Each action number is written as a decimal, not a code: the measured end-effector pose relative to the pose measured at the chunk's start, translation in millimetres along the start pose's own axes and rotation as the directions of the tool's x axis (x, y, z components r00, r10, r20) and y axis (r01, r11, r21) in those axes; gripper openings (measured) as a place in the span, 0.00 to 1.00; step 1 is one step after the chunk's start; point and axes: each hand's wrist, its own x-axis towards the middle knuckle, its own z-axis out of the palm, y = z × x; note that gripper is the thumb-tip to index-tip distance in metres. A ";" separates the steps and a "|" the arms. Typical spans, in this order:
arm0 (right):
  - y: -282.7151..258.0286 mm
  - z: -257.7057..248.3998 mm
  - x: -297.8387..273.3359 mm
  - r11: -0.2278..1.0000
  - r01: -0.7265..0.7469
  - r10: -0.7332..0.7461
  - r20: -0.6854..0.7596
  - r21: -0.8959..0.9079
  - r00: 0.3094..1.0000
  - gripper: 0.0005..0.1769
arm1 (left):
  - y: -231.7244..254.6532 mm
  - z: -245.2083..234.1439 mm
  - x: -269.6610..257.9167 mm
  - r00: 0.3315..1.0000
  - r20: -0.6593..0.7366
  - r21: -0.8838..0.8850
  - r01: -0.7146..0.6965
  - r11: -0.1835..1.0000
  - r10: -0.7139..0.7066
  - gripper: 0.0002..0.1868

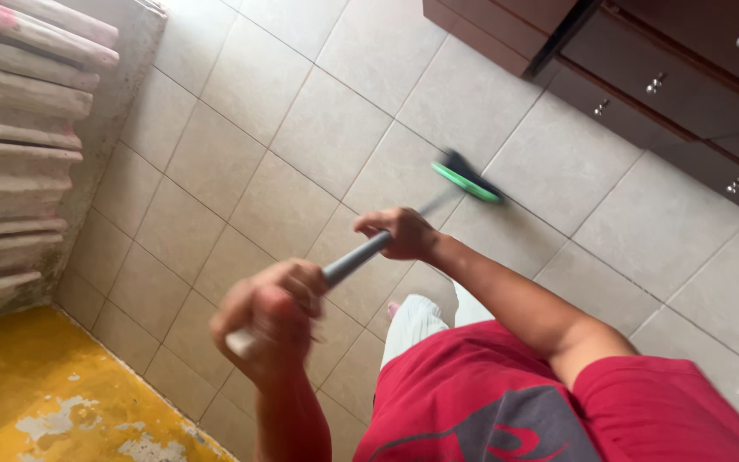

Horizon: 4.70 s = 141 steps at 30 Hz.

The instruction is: The person sweeps a tiled floor using a broom, pushing debris toward and out of an open doorway.

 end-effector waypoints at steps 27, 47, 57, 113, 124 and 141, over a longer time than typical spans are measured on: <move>18.1 -12.1 -51.6 0.984 -0.175 0.180 0.148 -0.042 0.972 0.21 | -27.1 -20.0 1.5 0.987 0.067 -0.111 0.154 0.982 -0.147 0.12; 51.6 -80.6 -229.9 0.849 -0.418 0.179 -0.568 -0.324 0.804 0.14 | -124.1 56.5 -28.2 0.611 0.673 0.140 0.448 0.883 -0.417 0.14; 164.3 -124.0 -239.7 0.810 -0.503 0.281 -0.553 -0.301 0.784 0.18 | -260.8 80.6 -93.5 0.566 0.409 0.172 0.723 0.669 -0.716 0.16; 20.0 -9.0 -94.3 0.997 0.020 -0.038 -0.275 -0.071 0.961 0.21 | -36.2 -12.6 6.0 0.893 0.376 0.030 0.256 0.966 -0.248 0.17; 41.6 -4.5 97.3 0.987 0.152 -0.157 -0.385 -0.045 0.909 0.10 | -43.2 48.4 42.2 0.718 0.694 0.340 -0.397 0.852 0.058 0.19; 95.0 -61.9 -70.5 0.889 -0.145 0.179 0.038 -0.434 0.983 0.13 | -101.7 -7.9 -25.1 0.947 0.100 0.001 0.307 0.952 -0.306 0.18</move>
